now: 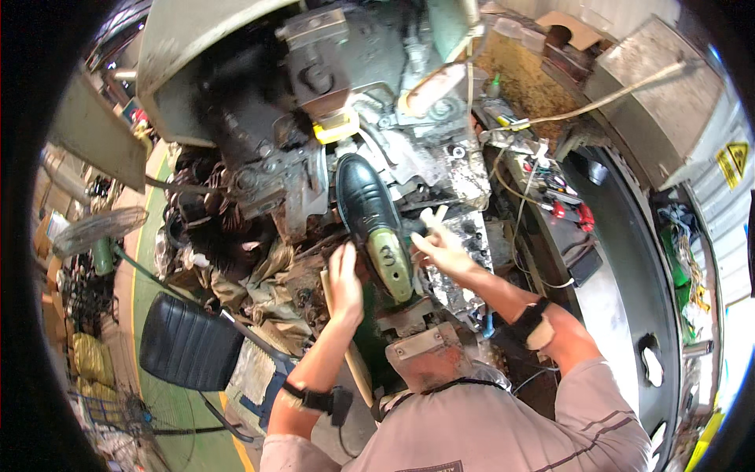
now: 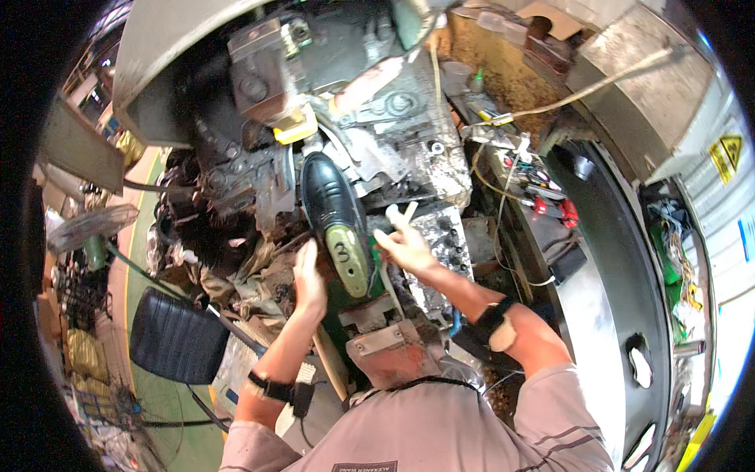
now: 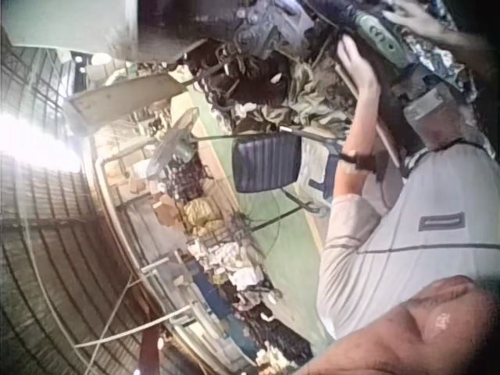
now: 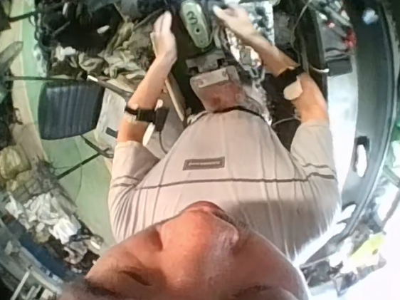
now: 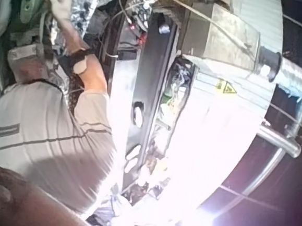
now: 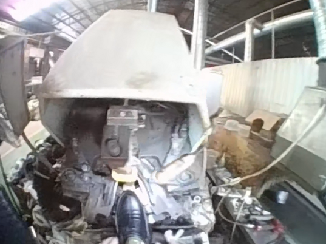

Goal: Manually position shoe uppers on shoe lasts and feed them into a toe-lasting machine.

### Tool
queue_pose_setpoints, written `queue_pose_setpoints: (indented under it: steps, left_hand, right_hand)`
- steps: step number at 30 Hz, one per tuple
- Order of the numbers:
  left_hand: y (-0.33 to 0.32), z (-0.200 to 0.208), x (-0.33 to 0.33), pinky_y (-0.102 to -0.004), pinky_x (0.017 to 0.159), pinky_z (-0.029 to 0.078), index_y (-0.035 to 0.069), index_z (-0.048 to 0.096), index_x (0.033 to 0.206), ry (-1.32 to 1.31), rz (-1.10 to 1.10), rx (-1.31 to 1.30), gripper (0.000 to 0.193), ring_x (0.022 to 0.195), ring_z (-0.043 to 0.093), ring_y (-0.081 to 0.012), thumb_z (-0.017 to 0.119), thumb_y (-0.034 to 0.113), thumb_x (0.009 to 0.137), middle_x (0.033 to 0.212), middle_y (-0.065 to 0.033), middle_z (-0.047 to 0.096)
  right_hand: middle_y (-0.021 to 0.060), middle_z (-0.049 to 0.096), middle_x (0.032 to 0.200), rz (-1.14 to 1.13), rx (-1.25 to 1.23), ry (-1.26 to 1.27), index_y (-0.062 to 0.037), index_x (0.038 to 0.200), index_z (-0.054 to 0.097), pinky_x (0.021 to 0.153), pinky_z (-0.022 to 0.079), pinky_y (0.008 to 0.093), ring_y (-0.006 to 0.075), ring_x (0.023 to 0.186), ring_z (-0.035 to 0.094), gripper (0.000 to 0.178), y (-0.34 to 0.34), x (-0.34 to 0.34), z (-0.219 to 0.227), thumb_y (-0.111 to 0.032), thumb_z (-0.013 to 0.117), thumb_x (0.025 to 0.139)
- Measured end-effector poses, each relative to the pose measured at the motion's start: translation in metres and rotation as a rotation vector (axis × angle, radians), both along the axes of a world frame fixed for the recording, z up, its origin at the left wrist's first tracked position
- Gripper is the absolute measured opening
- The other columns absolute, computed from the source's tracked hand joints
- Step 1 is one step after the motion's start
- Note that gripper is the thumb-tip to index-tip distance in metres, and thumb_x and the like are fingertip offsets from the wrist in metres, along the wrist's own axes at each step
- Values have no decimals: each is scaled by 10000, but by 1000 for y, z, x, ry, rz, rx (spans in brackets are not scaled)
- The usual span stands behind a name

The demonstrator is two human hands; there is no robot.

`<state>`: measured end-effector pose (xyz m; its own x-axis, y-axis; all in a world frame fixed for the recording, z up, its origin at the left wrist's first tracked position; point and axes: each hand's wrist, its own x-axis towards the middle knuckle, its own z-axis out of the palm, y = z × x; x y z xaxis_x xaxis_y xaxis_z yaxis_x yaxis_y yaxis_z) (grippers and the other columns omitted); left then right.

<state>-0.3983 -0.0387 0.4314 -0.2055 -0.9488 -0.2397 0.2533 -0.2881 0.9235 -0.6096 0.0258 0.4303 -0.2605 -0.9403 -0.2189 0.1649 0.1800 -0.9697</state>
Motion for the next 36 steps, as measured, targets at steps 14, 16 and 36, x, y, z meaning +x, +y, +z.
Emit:
queue_pose_setpoints:
  steps: [14, 16, 36]
  left_hand:
    - [25, 0, 70, -316, 735, 503, -56, 588, 1214, -166, 53, -554, 286, 813, 588, -195, 623, 78, 964, 966, -104, 663]
    - [48, 52, 19, -393, 932, 456, -51, 525, 1310, -277, 9, -703, 430, 1043, 544, -262, 663, 142, 952, 1260, -179, 555]
    - [43, 45, -33, -445, 1027, 443, 64, 352, 1479, -399, -128, -823, 871, 1189, 519, -289, 762, -35, 717, 1298, -145, 530]
  right_hand:
    - [114, 664, 735, -1427, 886, -153, 22, 923, 649, 481, 544, 332, 193, 547, 628, 353, 575, 14, -168, -325, 628, 985]
    - [133, 678, 683, -1510, 1080, -148, 51, 862, 661, 456, 519, 347, 209, 520, 633, 386, 648, 100, -207, -308, 589, 985]
    - [134, 740, 912, -1481, 851, -423, 57, 1011, 700, 664, 616, 343, 221, 740, 728, 416, 703, 202, -246, -352, 624, 993]
